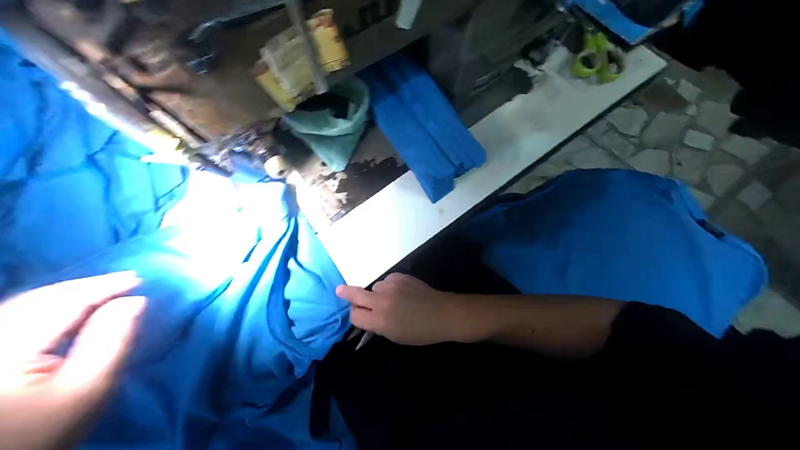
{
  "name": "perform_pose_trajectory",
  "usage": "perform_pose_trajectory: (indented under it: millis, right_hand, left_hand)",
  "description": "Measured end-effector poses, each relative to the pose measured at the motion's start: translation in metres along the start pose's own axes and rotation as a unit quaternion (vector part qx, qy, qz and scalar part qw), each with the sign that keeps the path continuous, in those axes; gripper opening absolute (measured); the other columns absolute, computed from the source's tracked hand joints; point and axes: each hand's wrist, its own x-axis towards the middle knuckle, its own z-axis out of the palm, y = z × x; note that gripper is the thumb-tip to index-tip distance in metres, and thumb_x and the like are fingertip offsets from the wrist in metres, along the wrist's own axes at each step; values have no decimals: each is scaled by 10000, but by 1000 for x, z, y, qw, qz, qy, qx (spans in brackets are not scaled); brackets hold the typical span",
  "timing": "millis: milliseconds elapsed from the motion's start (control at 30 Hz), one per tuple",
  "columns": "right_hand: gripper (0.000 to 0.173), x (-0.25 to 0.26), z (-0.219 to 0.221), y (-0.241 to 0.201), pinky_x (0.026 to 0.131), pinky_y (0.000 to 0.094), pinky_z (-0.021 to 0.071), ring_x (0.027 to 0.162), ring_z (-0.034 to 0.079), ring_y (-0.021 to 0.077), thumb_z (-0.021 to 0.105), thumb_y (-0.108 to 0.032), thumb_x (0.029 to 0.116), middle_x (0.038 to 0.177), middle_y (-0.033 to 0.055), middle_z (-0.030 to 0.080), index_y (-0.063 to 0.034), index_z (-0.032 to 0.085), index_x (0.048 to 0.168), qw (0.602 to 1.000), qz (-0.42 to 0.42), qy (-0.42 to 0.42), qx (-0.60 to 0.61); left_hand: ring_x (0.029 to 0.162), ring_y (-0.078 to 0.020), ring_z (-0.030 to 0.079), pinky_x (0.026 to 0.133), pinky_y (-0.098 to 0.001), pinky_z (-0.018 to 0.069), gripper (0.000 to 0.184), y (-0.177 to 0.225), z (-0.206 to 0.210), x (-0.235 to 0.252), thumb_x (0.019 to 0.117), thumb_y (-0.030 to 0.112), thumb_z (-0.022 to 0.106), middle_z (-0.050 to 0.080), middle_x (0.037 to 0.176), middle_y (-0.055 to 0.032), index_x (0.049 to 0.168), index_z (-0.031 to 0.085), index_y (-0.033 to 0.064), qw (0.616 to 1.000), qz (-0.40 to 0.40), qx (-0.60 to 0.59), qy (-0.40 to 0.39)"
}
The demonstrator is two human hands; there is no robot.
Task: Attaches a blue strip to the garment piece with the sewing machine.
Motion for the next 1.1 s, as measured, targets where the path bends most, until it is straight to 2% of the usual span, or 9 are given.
perform_pose_trajectory:
  millis: [133, 333, 400, 500, 600, 733, 833, 967, 1100]
  right_hand:
    - [228, -10, -21, 1, 669, 485, 564, 791, 721, 351, 517, 25, 994, 1579, 174, 466, 25, 724, 1089, 978, 81, -172, 84]
    - [137, -19, -23, 8, 643, 511, 561, 776, 708, 375, 581, 9, 972, 1324, 214, 647, 6, 716, 997, 982, 72, -142, 103]
    - [135, -26, -29, 11, 646, 514, 559, 785, 712, 379, 591, 17, 963, 1376, 210, 626, 8, 720, 1001, 981, 73, -135, 120]
    - [118, -42, -34, 18, 595, 467, 563, 730, 725, 331, 626, 28, 911, 1401, 185, 635, -8, 736, 934, 987, 52, -55, 141]
    - [155, -54, -50, 26, 665, 446, 594, 830, 753, 317, 659, 77, 827, 1248, 199, 713, 16, 750, 937, 979, 44, 47, 195]
    - [134, -61, -72, 47, 740, 249, 564, 813, 691, 171, 587, 10, 921, 892, 160, 714, 51, 704, 971, 946, 23, 259, 196]
    - [160, -57, -99, 74, 671, 158, 513, 737, 609, 57, 615, -17, 899, 861, 120, 673, 86, 687, 998, 908, 105, 391, 107]
    - [308, -38, -129, 104, 612, 195, 467, 710, 552, 79, 658, -44, 917, 984, 135, 643, 69, 658, 1203, 886, 256, 376, 86]
    - [115, -23, -147, 114, 708, 214, 484, 785, 580, 69, 607, -78, 974, 912, 78, 629, 15, 674, 969, 882, 303, 334, 137]
  left_hand:
    - [981, -351, 718, 847, -506, 567, 327, 128, 82, 86, 964, 211, 555, 733, 1060, -213, 990, 742, -56, 980, 177, -92, -2]
    - [1114, -433, 646, 889, -570, 519, 268, 217, 162, 173, 945, 166, 663, 689, 1129, -218, 1167, 716, 26, 933, 346, -89, 35]
    - [1084, -443, 644, 841, -564, 514, 248, 229, 177, 187, 928, 163, 679, 677, 1089, -222, 1133, 704, 25, 930, 358, -69, 43]
    - [1029, -429, 668, 804, -540, 535, 138, 231, 185, 194, 953, 103, 631, 695, 1023, -221, 977, 712, -7, 935, 343, -76, 46]
    - [1029, -396, 669, 845, -510, 534, 186, 229, 180, 193, 970, 90, 588, 714, 1008, -198, 939, 737, -17, 944, 297, -142, 27]
    - [1038, -303, 676, 941, -382, 508, 218, 231, 169, 192, 979, 56, 548, 742, 992, -173, 940, 747, -22, 953, 206, -223, 8]
    - [988, -213, 663, 908, -327, 495, 214, 233, 163, 194, 1008, 68, 539, 725, 972, -154, 986, 730, -26, 956, 114, -271, -16]
    - [863, -65, 609, 805, -231, 475, 204, 235, 162, 196, 1032, 111, 535, 677, 919, -69, 994, 709, 12, 945, 32, -325, -24]
    - [984, -71, 622, 848, -203, 515, 209, 229, 169, 197, 932, 61, 552, 648, 1085, -106, 1079, 680, -15, 913, 36, -407, -5]
